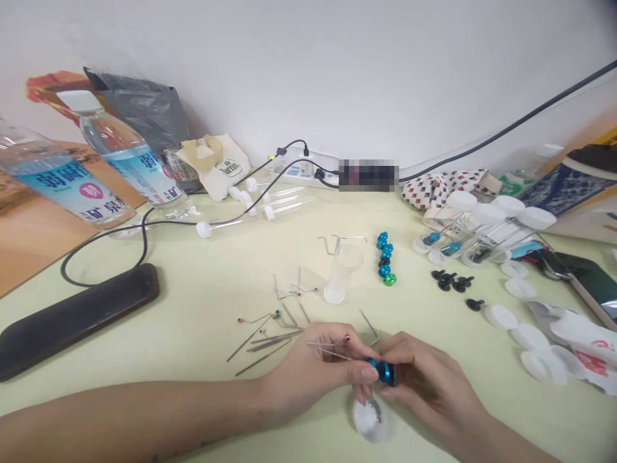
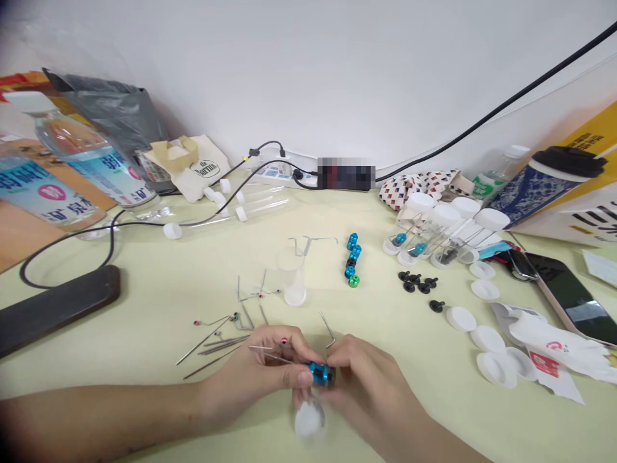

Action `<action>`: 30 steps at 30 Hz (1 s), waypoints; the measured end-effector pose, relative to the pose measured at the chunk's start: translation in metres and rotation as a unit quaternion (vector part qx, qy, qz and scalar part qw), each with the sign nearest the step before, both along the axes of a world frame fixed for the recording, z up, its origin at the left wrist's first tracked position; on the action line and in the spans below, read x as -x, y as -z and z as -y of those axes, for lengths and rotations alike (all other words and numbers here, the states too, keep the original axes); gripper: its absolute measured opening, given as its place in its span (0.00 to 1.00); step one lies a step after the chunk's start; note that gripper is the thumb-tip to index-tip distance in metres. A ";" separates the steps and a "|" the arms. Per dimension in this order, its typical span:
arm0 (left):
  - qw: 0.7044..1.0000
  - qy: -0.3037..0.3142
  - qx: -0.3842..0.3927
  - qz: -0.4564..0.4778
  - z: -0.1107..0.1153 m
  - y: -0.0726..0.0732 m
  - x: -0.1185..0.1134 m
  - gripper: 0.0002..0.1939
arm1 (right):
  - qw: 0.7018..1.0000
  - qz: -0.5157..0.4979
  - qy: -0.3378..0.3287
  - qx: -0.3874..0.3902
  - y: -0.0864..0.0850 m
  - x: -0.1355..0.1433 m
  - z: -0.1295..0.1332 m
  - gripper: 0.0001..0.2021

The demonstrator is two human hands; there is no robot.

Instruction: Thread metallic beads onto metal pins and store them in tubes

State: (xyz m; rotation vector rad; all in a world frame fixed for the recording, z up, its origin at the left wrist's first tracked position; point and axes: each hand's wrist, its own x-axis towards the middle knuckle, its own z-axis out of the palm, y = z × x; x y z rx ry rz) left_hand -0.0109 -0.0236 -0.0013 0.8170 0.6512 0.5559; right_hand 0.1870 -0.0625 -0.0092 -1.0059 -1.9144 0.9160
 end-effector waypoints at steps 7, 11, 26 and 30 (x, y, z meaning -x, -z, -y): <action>1.000 0.005 0.005 -0.003 0.000 0.000 -0.001 0.09 | 0.998 0.050 -0.026 -0.026 -0.011 -0.001 -0.006 0.14; 1.000 -0.002 0.002 -0.004 0.000 -0.001 0.000 0.09 | 0.999 0.018 -0.007 -0.031 -0.002 0.000 -0.004 0.03; 1.000 0.006 -0.004 -0.009 0.000 -0.002 -0.001 0.09 | 0.999 0.021 -0.007 -0.039 -0.002 0.001 -0.002 0.02; 1.000 0.005 -0.004 -0.005 0.000 -0.001 -0.001 0.09 | 1.000 0.007 -0.005 -0.014 -0.001 0.001 -0.002 0.04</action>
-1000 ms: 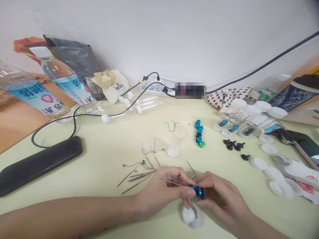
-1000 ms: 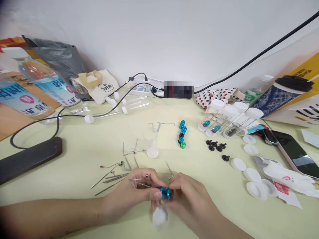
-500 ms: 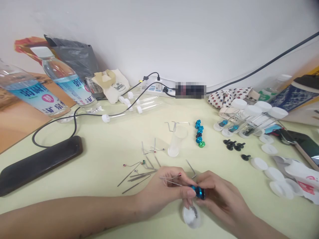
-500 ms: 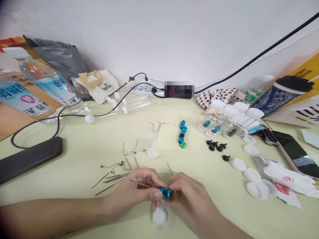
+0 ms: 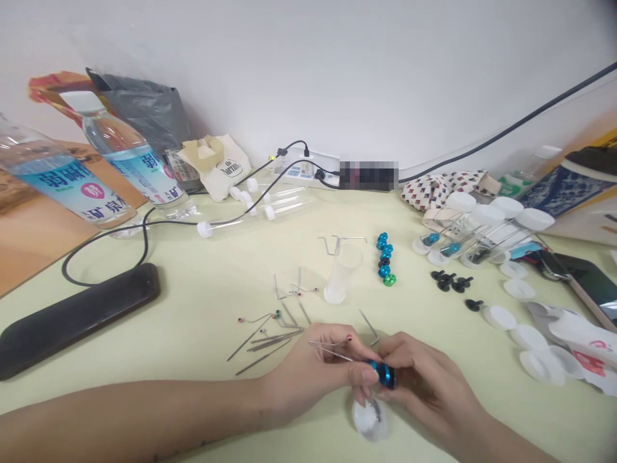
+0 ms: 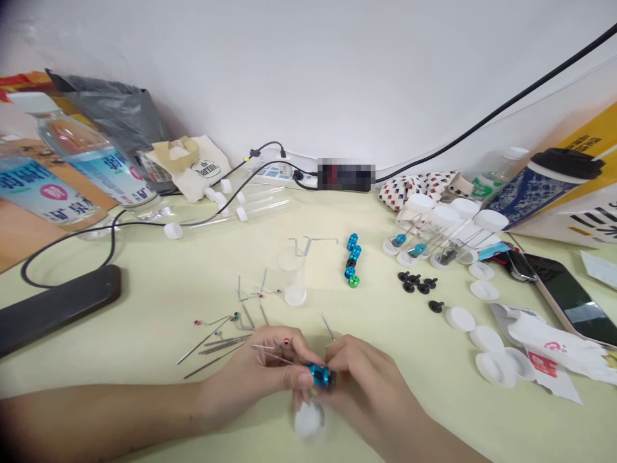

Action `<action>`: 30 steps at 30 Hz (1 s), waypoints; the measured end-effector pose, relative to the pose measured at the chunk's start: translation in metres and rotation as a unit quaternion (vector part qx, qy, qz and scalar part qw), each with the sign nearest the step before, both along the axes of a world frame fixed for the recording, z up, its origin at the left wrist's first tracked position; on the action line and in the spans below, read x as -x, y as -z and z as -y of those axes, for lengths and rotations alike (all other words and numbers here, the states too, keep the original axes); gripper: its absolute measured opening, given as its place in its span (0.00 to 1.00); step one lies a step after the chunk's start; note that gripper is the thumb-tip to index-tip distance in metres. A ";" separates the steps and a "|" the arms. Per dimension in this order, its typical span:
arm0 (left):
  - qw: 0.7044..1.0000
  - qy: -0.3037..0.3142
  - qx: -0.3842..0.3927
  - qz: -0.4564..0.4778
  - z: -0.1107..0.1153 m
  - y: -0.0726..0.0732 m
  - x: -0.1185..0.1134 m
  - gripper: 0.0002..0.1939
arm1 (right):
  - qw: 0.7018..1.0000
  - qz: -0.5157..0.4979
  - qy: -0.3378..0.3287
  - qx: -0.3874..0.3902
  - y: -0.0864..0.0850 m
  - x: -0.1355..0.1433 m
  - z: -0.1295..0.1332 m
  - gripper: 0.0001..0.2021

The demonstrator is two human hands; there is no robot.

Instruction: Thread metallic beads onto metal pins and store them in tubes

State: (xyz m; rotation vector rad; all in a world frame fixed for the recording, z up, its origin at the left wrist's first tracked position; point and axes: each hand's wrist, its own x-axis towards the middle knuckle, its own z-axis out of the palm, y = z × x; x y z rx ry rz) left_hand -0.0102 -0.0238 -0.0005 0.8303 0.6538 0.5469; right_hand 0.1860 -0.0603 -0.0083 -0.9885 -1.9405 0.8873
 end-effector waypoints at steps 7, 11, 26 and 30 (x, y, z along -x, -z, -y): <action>1.000 0.001 -0.001 0.000 0.001 0.003 0.001 0.09 | 0.999 0.040 -0.030 -0.004 -0.007 -0.002 -0.002 0.11; 1.000 -0.004 -0.009 0.002 0.000 0.002 0.001 0.09 | 1.000 0.007 0.008 0.013 0.000 0.000 0.001 0.02; 1.000 -0.008 -0.008 0.004 0.001 0.000 0.000 0.07 | 0.999 0.000 0.010 -0.032 -0.002 0.001 -0.001 0.02; 1.000 0.000 0.001 0.008 0.001 0.001 0.000 0.08 | 1.000 0.013 -0.012 -0.009 -0.003 -0.002 -0.002 0.04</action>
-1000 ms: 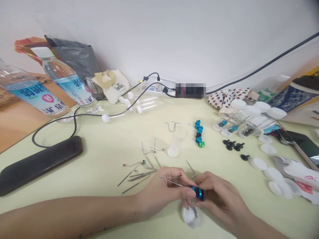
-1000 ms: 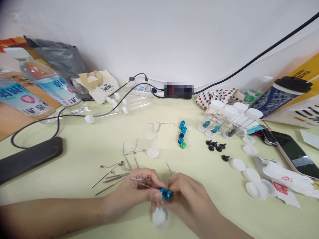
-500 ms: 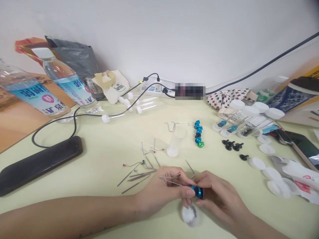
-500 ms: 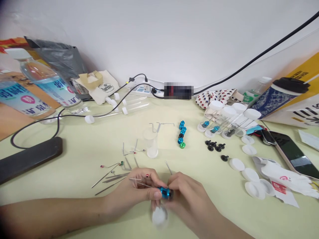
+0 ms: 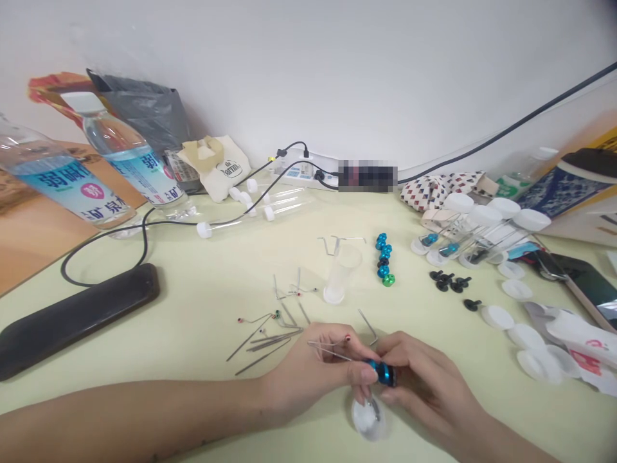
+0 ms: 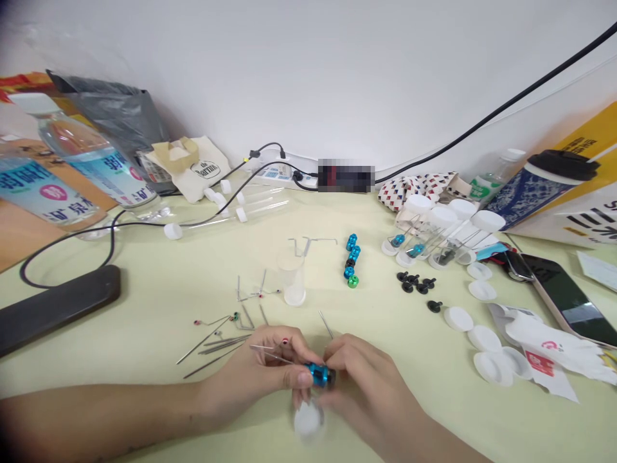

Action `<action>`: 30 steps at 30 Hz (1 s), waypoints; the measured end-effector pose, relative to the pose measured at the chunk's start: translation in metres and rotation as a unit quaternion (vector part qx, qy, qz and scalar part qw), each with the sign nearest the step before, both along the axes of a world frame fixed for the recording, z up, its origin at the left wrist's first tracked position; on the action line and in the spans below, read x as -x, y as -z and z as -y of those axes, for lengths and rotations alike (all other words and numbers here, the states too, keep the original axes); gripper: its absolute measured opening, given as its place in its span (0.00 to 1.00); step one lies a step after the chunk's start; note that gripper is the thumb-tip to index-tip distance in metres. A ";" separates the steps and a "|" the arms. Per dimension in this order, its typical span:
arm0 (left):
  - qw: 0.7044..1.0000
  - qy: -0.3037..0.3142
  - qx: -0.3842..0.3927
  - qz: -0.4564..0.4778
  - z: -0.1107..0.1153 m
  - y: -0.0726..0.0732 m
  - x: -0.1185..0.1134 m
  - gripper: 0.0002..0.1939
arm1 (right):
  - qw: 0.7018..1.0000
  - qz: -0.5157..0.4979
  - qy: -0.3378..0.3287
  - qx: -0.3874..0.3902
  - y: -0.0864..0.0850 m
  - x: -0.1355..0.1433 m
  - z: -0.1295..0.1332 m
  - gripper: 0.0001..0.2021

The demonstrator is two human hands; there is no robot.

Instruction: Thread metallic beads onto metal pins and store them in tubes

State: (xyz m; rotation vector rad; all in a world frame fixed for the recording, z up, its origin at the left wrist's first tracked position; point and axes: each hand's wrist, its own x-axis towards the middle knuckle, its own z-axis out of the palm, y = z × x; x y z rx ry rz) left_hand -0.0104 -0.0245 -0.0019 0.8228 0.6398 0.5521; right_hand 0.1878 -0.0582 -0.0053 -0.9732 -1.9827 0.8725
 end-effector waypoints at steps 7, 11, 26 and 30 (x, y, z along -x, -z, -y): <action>1.000 -0.001 -0.005 -0.004 0.000 0.002 0.000 0.08 | 1.000 -0.004 0.000 -0.001 0.001 0.000 0.000 0.05; 1.000 0.000 0.002 0.004 0.001 0.002 0.000 0.08 | 1.000 0.006 -0.005 0.015 -0.001 0.001 0.001 0.09; 0.999 -0.029 -0.014 -0.003 -0.003 0.001 0.001 0.07 | 0.999 -0.041 0.006 0.022 0.005 -0.011 0.005 0.20; 0.998 -0.053 -0.020 -0.004 -0.004 0.000 0.002 0.07 | 0.997 -0.035 0.055 0.045 0.002 -0.009 0.005 0.24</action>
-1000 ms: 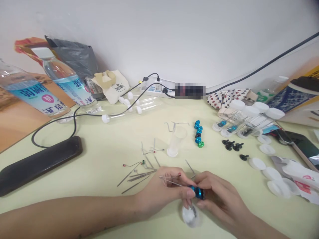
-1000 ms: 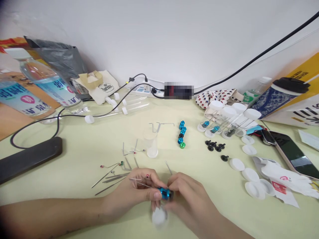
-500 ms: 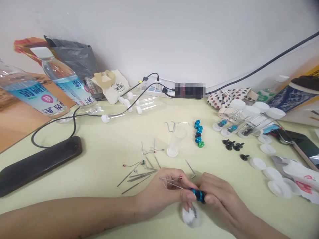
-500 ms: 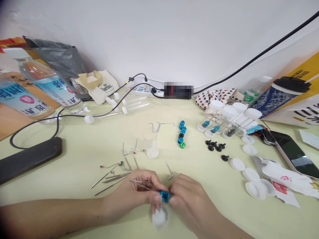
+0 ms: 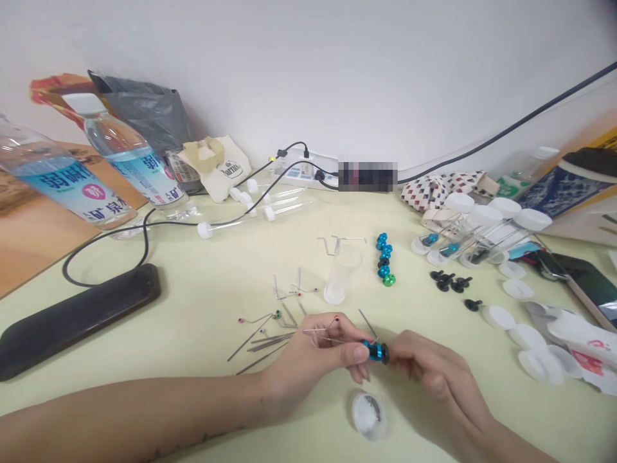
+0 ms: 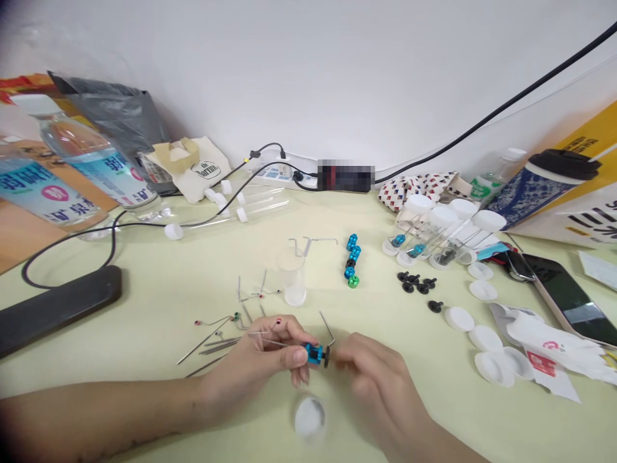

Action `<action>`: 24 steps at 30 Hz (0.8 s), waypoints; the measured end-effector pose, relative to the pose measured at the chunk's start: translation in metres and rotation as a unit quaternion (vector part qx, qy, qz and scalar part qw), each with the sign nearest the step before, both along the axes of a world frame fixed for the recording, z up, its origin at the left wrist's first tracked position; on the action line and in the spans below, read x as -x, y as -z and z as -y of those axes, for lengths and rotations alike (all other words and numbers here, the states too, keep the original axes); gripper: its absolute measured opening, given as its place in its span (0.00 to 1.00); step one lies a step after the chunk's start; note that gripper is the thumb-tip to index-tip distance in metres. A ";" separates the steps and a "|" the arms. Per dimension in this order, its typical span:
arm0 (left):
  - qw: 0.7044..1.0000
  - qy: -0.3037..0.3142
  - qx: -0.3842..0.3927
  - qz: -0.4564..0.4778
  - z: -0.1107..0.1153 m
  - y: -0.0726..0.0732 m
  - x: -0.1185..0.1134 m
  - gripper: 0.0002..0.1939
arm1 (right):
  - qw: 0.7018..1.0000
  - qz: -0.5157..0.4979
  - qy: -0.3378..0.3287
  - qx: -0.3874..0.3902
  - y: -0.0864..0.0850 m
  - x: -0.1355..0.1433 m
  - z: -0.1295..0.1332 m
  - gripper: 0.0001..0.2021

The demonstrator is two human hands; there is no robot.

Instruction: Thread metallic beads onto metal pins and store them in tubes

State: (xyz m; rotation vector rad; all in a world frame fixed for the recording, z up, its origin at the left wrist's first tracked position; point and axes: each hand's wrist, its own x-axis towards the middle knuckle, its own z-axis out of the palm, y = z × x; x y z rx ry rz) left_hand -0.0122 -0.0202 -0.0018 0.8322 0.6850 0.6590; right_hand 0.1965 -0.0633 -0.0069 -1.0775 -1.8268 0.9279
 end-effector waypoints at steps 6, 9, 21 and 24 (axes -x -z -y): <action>1.000 0.007 0.001 0.003 0.001 -0.001 0.001 0.08 | 1.000 -0.002 -0.010 -0.015 0.001 0.000 0.000 0.27; 1.000 -0.001 0.003 0.004 0.000 -0.002 0.000 0.07 | 1.000 0.021 -0.005 -0.020 0.002 -0.001 0.001 0.29; 0.998 0.059 0.011 0.010 0.005 -0.004 -0.001 0.08 | 0.992 0.096 -0.032 -0.073 0.000 0.007 -0.001 0.13; 0.999 0.044 -0.003 0.005 0.005 -0.004 0.000 0.09 | 0.990 0.114 -0.047 -0.067 -0.002 0.006 0.000 0.18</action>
